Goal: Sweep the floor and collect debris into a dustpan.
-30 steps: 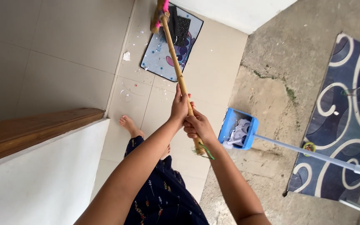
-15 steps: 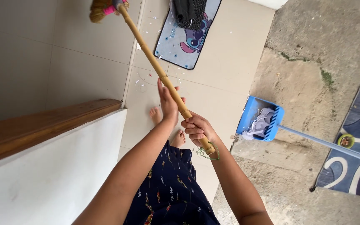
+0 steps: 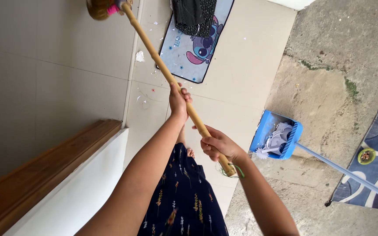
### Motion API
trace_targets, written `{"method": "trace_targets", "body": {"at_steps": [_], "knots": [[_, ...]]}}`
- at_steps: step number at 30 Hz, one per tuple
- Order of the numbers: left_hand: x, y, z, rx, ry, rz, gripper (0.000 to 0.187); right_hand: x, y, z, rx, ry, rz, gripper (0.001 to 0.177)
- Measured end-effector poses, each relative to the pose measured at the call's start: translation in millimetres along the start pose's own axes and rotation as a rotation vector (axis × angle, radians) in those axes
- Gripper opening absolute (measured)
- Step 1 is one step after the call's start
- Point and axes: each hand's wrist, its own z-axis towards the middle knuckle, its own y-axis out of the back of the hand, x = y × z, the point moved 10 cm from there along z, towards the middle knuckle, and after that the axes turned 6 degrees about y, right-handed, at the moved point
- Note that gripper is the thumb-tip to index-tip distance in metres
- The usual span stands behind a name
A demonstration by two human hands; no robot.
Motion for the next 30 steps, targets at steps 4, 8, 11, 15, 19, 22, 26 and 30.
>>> {"method": "trace_targets", "body": {"at_steps": [4,8,11,15,19,22,26,30], "knots": [[26,-4,8,-0.023,-0.017,0.088,0.044,14,58,43,-0.116,-0.139,-0.511,0.036],[46,-9,29,-0.044,0.130,0.094,0.058,39,93,65,-0.254,-0.249,-0.662,0.013],[91,69,115,-0.115,0.229,0.117,0.057,36,123,73,-0.212,-0.266,-0.632,0.011],[156,174,271,-0.259,0.258,0.182,0.039,32,159,87,-0.182,-0.264,-0.649,0.012],[192,242,403,-0.437,0.270,0.107,0.033,22,222,124,-0.117,-0.255,-0.765,0.015],[190,275,412,-0.501,0.270,0.065,0.033,22,271,152,-0.104,-0.243,-0.817,0.016],[224,266,404,-0.610,0.237,0.143,0.037,12,301,163,-0.075,-0.268,-0.813,0.015],[202,240,392,-0.674,0.163,0.226,0.041,9,313,167,-0.061,-0.270,-0.806,0.016]]}}
